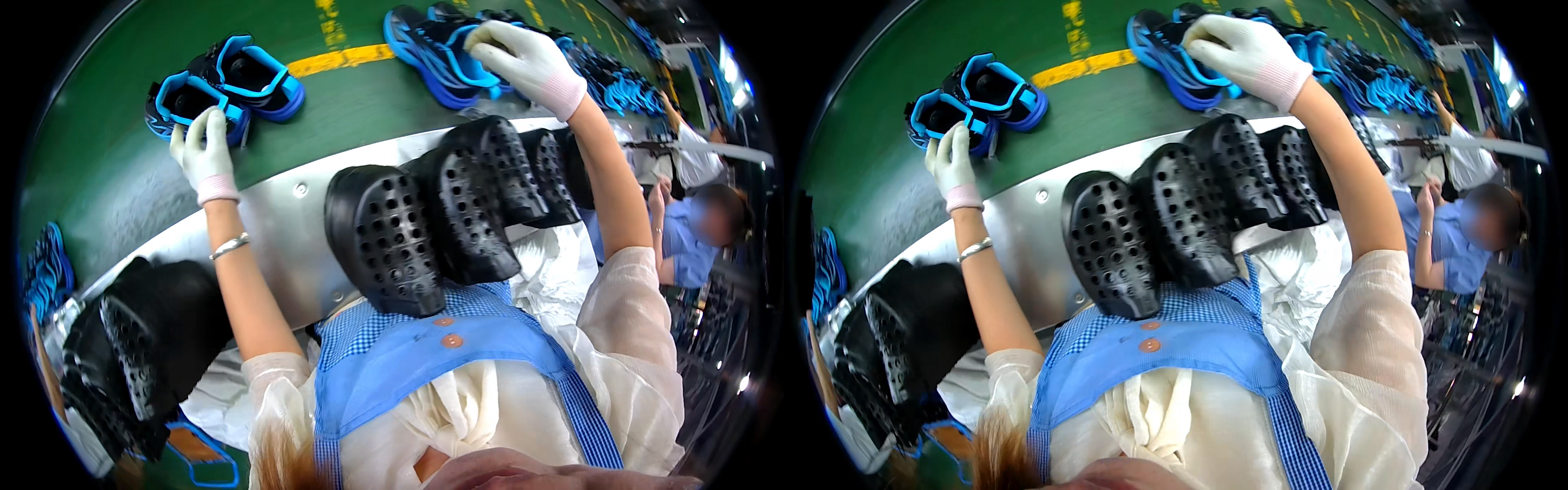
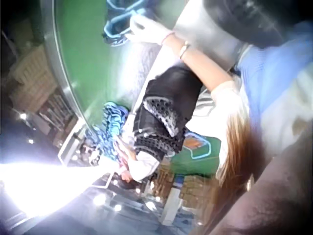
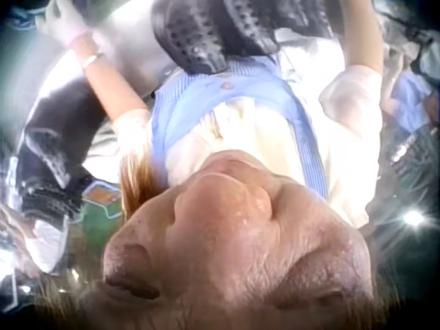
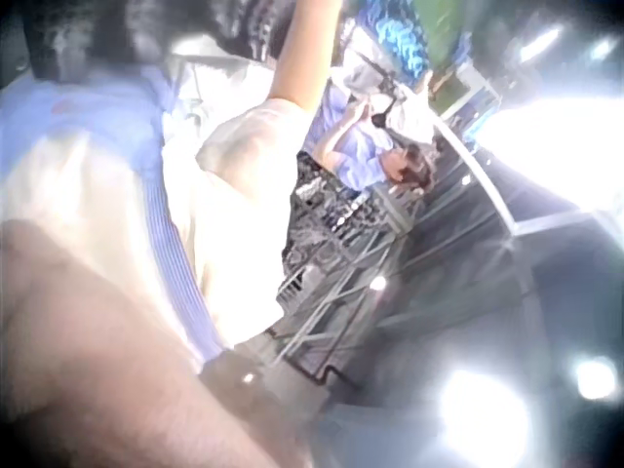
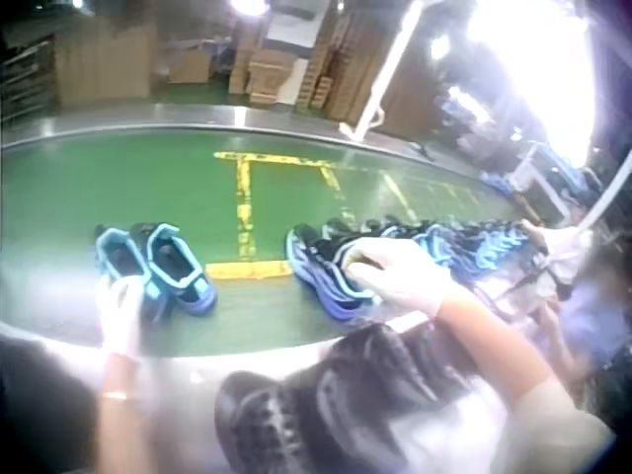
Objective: The person picks up and turns over black perforated shoe components from a conveyor line, then places a small blue sticker inside a blue and black shoe.
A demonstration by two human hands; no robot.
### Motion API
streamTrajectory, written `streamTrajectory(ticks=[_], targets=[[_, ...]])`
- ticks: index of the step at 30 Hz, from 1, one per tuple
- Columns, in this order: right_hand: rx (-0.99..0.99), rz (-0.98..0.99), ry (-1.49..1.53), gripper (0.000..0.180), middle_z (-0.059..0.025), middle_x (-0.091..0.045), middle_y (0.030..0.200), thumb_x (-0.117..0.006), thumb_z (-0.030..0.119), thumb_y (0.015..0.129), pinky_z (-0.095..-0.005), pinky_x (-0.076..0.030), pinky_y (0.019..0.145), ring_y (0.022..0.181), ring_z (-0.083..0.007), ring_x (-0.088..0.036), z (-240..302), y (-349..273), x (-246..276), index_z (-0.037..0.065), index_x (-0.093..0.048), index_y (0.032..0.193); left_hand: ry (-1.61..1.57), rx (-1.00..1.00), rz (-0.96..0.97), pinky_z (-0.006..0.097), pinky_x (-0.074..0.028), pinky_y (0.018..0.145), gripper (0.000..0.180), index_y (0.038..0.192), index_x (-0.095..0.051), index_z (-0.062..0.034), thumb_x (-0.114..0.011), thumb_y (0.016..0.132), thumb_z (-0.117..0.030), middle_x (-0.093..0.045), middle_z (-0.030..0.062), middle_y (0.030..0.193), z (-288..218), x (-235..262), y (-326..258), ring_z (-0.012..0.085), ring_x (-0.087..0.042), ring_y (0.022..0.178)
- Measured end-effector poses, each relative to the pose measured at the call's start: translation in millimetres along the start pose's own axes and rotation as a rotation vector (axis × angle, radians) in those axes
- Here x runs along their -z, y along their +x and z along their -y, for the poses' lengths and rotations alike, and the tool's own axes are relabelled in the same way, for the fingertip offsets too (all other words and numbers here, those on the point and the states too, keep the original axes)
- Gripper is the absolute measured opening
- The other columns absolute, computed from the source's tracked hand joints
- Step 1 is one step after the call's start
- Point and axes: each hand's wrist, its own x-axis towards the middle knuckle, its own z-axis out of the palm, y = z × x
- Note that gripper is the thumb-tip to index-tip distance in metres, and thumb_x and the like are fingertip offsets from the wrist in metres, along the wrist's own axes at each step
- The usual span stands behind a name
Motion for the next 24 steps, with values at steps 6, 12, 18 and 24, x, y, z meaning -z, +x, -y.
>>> streamTrajectory(ticks=[6, 12, 18, 24], targets=[[-0.283, -0.076, 0.039, 0.022, -0.0031, -0.060, 0.078, -0.055, 0.021, 0.090, -0.0247, -0.047, 0.068, 0.073, -0.0088, -0.057, -70, -64, 35, 0.001, -0.062, 0.097, 0.264, -0.217, 0.028, 0.039, -0.039, 0.098, 0.039, 0.106, -0.068, -0.0106, -0.068, 0.079, -0.039, -0.051, 0.0180, 0.124, -13, -23, 34, 0.0315, -0.047, 0.116], [-0.280, 0.009, -0.083, 0.024, -0.0068, -0.061, 0.073, -0.056, 0.024, 0.088, -0.0274, -0.048, 0.066, 0.066, -0.0134, -0.058, -101, -73, 33, 0.002, -0.062, 0.095, 0.692, -0.711, 0.208, 0.043, -0.035, 0.101, 0.045, 0.111, -0.065, -0.0165, -0.070, 0.075, -0.043, -0.054, 0.0108, 0.124, -103, -37, -10, 0.0317, -0.045, 0.119], [-0.067, 0.020, -0.275, 0.021, -0.0125, -0.063, 0.075, -0.054, 0.025, 0.086, -0.0365, -0.049, 0.066, 0.071, -0.0288, -0.062, -108, -62, 21, 0.006, -0.063, 0.087, 0.962, -0.642, 0.253, 0.041, -0.036, 0.098, 0.050, 0.111, -0.064, -0.0153, -0.064, 0.076, -0.051, -0.052, -0.0009, 0.130, -71, -32, 26, 0.0289, -0.049, 0.114], [-0.005, -0.122, -0.190, 0.015, -0.0101, -0.061, 0.085, -0.057, 0.017, 0.086, -0.0323, -0.048, 0.071, 0.079, -0.0259, -0.060, -66, -119, 51, 0.004, -0.062, 0.091, 1.193, -0.470, 0.339, 0.042, -0.034, 0.103, 0.055, 0.127, -0.055, -0.0263, -0.064, 0.076, -0.046, -0.047, 0.0022, 0.137, -99, -37, 45, 0.0309, -0.042, 0.125]])
